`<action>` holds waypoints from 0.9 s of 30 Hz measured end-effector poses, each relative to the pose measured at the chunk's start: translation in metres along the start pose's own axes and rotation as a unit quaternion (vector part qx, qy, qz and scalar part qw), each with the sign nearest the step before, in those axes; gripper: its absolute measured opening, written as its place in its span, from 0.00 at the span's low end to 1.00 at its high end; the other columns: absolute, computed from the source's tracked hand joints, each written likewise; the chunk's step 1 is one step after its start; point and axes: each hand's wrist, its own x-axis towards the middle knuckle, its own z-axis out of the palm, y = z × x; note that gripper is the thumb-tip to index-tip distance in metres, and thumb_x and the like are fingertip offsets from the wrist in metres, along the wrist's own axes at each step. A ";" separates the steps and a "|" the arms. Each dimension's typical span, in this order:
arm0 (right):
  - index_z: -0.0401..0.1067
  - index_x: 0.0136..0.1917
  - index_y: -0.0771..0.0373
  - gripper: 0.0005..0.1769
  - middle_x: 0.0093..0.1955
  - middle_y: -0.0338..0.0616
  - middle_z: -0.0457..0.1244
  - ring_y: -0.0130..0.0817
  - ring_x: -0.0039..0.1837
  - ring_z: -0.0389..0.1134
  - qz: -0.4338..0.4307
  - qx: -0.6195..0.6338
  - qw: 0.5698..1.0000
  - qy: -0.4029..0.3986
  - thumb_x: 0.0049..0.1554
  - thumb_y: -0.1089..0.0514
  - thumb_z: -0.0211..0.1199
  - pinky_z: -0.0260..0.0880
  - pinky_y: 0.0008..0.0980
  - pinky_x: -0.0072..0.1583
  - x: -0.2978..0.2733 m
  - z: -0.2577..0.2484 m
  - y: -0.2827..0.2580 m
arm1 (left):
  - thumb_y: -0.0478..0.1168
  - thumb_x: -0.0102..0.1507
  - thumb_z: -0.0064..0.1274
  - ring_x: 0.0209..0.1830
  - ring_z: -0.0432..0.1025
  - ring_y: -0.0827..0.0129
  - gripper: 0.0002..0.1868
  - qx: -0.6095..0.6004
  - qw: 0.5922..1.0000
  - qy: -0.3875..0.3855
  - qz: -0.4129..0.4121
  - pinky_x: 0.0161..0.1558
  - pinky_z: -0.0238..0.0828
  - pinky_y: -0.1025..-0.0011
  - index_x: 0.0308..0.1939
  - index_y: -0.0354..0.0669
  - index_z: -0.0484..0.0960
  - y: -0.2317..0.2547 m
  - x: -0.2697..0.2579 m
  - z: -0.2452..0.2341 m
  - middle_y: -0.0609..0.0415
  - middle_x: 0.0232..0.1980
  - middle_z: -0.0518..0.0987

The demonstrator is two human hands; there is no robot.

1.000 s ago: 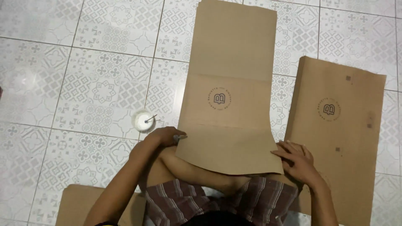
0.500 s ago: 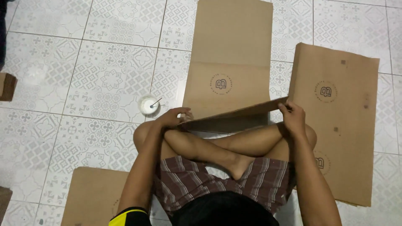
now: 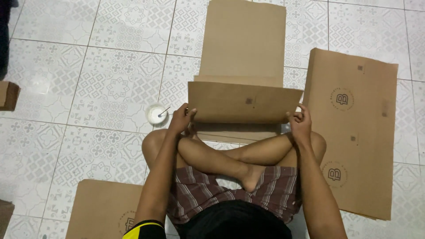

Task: Folding and gluing large brown paper sheets to create paper bags.

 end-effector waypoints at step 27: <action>0.80 0.56 0.63 0.23 0.54 0.52 0.70 0.31 0.51 0.68 0.050 0.006 0.994 -0.095 0.45 0.70 0.78 0.75 0.35 0.52 -0.008 -0.030 -0.016 | 0.40 0.53 0.72 0.54 0.78 0.53 0.31 -0.085 0.989 -0.035 0.113 0.56 0.74 0.62 0.62 0.57 0.84 0.012 -0.011 0.004 0.51 0.53 0.86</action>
